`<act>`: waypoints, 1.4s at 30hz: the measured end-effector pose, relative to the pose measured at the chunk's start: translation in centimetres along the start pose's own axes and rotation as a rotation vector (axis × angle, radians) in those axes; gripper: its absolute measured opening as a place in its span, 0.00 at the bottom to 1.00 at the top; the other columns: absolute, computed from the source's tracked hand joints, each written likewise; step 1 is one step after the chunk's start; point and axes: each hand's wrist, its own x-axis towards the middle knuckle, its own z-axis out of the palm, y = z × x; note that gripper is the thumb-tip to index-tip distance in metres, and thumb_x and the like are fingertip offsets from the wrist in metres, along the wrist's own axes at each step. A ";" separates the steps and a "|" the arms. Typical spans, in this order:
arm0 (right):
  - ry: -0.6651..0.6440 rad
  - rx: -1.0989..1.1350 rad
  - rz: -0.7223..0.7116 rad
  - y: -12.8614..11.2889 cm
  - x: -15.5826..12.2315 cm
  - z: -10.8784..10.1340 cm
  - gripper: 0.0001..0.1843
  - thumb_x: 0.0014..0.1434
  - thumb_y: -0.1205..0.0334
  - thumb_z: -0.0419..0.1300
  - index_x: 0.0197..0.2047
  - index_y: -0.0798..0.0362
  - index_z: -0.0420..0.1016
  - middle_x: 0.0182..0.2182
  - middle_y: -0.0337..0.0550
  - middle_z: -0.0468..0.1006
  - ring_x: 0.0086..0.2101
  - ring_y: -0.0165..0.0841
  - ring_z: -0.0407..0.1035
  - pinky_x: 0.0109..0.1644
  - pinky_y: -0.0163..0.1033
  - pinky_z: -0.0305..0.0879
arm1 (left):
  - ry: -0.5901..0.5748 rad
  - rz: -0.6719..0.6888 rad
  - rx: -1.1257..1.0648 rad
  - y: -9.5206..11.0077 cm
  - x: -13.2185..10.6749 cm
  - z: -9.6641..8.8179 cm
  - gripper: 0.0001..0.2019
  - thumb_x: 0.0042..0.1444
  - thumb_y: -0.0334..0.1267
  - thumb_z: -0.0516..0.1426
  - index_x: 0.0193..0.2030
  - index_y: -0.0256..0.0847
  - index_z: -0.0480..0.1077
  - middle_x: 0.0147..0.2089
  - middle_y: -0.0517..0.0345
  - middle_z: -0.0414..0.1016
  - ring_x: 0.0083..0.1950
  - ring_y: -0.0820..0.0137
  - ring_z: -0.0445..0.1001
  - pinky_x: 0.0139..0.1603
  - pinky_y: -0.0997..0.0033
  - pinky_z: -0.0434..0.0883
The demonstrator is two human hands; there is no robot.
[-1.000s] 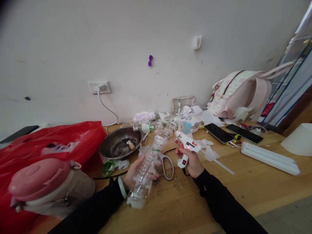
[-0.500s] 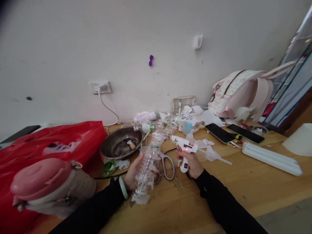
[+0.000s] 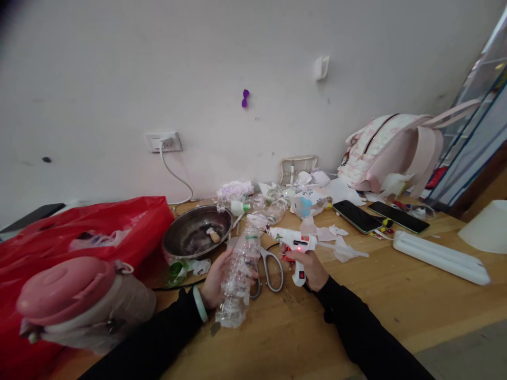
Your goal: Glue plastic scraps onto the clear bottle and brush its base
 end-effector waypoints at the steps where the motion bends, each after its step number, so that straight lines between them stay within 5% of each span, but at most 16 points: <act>1: -0.010 -0.018 -0.001 0.1 0.0 0.0 0.08 0.36 0.60 0.66 0.23 0.53 0.76 0.21 0.41 0.76 0.21 0.31 0.64 0.23 0.36 0.59 | 0.000 -0.001 0.001 0.0 0.0 -0.1 0.30 0.55 0.57 0.51 0.51 0.28 0.66 0.30 0.44 0.76 0.27 0.62 0.75 0.28 0.69 0.68; 16: 0.049 -0.186 0.021 0.2 -0.1 -0.3 0.08 0.34 0.57 0.64 0.19 0.52 0.75 0.17 0.38 0.72 0.20 0.31 0.62 0.25 0.36 0.57 | -0.010 -0.042 -0.007 0.1 -0.1 0.2 0.31 0.54 0.57 0.52 0.50 0.28 0.66 0.31 0.43 0.77 0.27 0.62 0.75 0.23 0.71 0.67; 32: -0.007 -0.354 0.013 -0.1 -0.2 -0.1 0.15 0.38 0.53 0.58 0.10 0.50 0.61 0.12 0.36 0.62 0.19 0.29 0.54 0.26 0.38 0.52 | 0.028 -0.047 -0.005 0.4 -0.1 0.2 0.28 0.51 0.57 0.54 0.43 0.28 0.70 0.28 0.42 0.77 0.25 0.63 0.75 0.24 0.72 0.65; 42: -0.018 -0.358 -0.007 -0.1 -0.2 0.1 0.17 0.39 0.53 0.58 0.09 0.50 0.59 0.12 0.35 0.60 0.19 0.29 0.54 0.27 0.38 0.51 | 0.032 -0.017 0.033 0.4 -0.1 -0.3 0.33 0.51 0.57 0.52 0.48 0.23 0.69 0.28 0.38 0.77 0.24 0.61 0.75 0.25 0.70 0.66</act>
